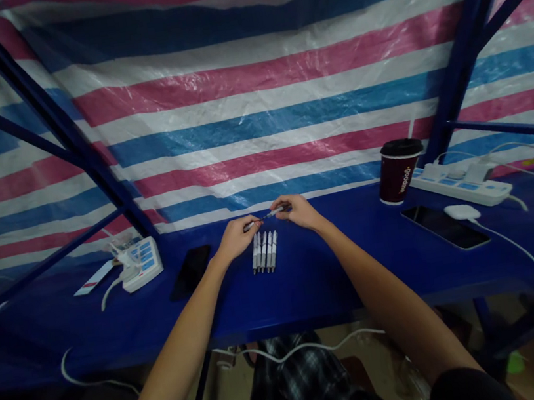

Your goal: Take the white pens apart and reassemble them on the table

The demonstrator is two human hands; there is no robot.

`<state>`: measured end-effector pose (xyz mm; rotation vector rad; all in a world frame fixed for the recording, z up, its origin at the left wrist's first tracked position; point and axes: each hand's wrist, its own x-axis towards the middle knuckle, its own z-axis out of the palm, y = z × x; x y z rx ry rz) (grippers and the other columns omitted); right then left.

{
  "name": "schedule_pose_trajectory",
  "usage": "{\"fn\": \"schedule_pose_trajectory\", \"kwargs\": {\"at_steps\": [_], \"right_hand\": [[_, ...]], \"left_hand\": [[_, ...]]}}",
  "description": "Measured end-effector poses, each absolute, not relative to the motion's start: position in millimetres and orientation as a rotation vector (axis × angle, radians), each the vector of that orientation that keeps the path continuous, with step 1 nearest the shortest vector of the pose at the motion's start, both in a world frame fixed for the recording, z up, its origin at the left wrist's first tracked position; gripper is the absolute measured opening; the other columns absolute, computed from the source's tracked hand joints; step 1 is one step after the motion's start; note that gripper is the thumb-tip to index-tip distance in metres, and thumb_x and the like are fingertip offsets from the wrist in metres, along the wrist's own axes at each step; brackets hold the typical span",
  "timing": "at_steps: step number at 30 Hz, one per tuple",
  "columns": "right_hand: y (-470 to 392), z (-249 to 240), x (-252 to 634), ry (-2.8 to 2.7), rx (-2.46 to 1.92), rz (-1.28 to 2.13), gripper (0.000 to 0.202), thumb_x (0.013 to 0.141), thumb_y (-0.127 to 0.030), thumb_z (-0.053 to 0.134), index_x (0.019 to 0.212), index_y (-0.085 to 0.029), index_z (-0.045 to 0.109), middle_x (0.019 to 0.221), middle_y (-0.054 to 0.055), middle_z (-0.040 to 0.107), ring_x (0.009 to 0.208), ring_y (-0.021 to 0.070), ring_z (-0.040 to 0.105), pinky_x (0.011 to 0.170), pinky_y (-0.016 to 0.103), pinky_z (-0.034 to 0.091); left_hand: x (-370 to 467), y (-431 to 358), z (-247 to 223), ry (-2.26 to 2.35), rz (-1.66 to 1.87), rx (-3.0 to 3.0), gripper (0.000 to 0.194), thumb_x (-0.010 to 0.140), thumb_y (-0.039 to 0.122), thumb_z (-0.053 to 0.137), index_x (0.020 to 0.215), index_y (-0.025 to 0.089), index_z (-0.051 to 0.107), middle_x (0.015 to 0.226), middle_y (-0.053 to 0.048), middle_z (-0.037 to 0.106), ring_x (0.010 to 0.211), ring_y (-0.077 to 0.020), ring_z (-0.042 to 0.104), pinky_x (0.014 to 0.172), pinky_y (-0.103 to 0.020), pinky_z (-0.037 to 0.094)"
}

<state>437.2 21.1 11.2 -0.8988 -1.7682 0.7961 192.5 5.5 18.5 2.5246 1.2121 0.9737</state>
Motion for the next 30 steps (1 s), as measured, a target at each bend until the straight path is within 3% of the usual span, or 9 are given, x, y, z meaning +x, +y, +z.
{"fn": "schedule_pose_trajectory", "kwargs": {"at_steps": [3, 6, 12, 15, 19, 24, 27, 30], "right_hand": [[22.8, 12.3, 442.3, -1.82, -0.931, 0.67, 0.025, 0.078, -0.018, 0.068, 0.102, -0.019, 0.078, 0.103, 0.008, 0.077, 0.094, 0.0233, 0.069, 0.085, 0.036, 0.052], [28.2, 10.8, 448.3, -1.748, -0.951, 0.659, 0.024, 0.079, -0.016, 0.063, 0.098, -0.018, 0.077, 0.101, 0.007, 0.077, 0.095, 0.0233, 0.068, 0.09, 0.038, 0.05], [36.5, 5.3, 441.0, -1.331, -0.897, 1.053, 0.017, 0.068, -0.021, 0.068, 0.085, -0.02, 0.067, 0.075, -0.001, 0.061, 0.068, 0.0166, 0.059, 0.069, 0.032, 0.05], [29.8, 5.7, 425.5, -1.328, -0.811, 1.121, 0.023, 0.069, -0.032, 0.077, 0.088, -0.019, 0.071, 0.073, -0.002, 0.058, 0.063, 0.0147, 0.053, 0.064, 0.03, 0.047], [16.7, 7.2, 404.7, -1.402, -0.728, 1.117, 0.034, 0.07, -0.041, 0.085, 0.094, -0.018, 0.079, 0.062, -0.003, 0.056, 0.06, 0.0135, 0.048, 0.061, 0.029, 0.042], [7.4, 5.5, 388.7, -1.31, -0.615, 1.168, 0.031, 0.067, -0.044, 0.088, 0.082, -0.018, 0.08, 0.081, 0.006, 0.072, 0.07, 0.0163, 0.057, 0.063, 0.03, 0.041], [6.0, 4.6, 384.2, -1.27, -0.601, 1.196, 0.03, 0.064, -0.043, 0.09, 0.077, -0.018, 0.079, 0.084, 0.007, 0.073, 0.076, 0.0179, 0.06, 0.063, 0.029, 0.042], [7.6, 7.6, 387.0, -1.219, -0.624, 1.141, 0.031, 0.064, -0.044, 0.09, 0.078, -0.019, 0.08, 0.082, 0.005, 0.073, 0.069, 0.0156, 0.056, 0.063, 0.03, 0.042]], "left_hand": [[189.8, 7.4, 17.8, 1.252, 0.972, 2.509, 0.026, 0.097, 0.038, 0.058, 0.102, 0.025, 0.079, 0.1, -0.005, 0.079, 0.09, -0.0235, 0.071, 0.079, -0.03, 0.046], [187.6, 9.4, 17.2, 1.267, 0.992, 2.473, 0.027, 0.097, 0.039, 0.058, 0.101, 0.023, 0.08, 0.1, -0.005, 0.079, 0.089, -0.0235, 0.071, 0.078, -0.03, 0.045], [189.8, 8.8, 18.2, 1.211, 1.086, 2.36, 0.032, 0.096, 0.042, 0.059, 0.1, 0.018, 0.08, 0.091, -0.004, 0.079, 0.074, -0.0194, 0.065, 0.07, -0.028, 0.041], [193.2, 6.6, 19.1, 1.108, 1.155, 2.25, 0.034, 0.096, 0.044, 0.059, 0.1, 0.017, 0.08, 0.091, -0.005, 0.078, 0.073, -0.0179, 0.063, 0.07, -0.027, 0.042], [198.7, 4.7, 18.8, 0.984, 1.198, 2.094, 0.036, 0.094, 0.046, 0.061, 0.098, 0.015, 0.079, 0.07, -0.002, 0.067, 0.064, -0.0151, 0.056, 0.065, -0.026, 0.039], [205.7, 2.2, 18.2, 0.889, 1.117, 1.839, 0.04, 0.089, 0.052, 0.066, 0.093, 0.013, 0.076, 0.06, 0.002, 0.051, 0.051, -0.0093, 0.039, 0.052, -0.024, 0.027], [207.9, -1.1, 20.8, 0.884, 1.042, 1.692, 0.044, 0.088, 0.057, 0.068, 0.091, 0.013, 0.074, 0.06, 0.003, 0.048, 0.048, -0.0066, 0.033, 0.049, -0.023, 0.019], [206.4, -2.5, 24.7, 0.858, 0.991, 1.649, 0.045, 0.087, 0.053, 0.07, 0.105, 0.013, 0.075, 0.065, 0.003, 0.05, 0.05, -0.0064, 0.035, 0.049, -0.023, 0.02]]}}
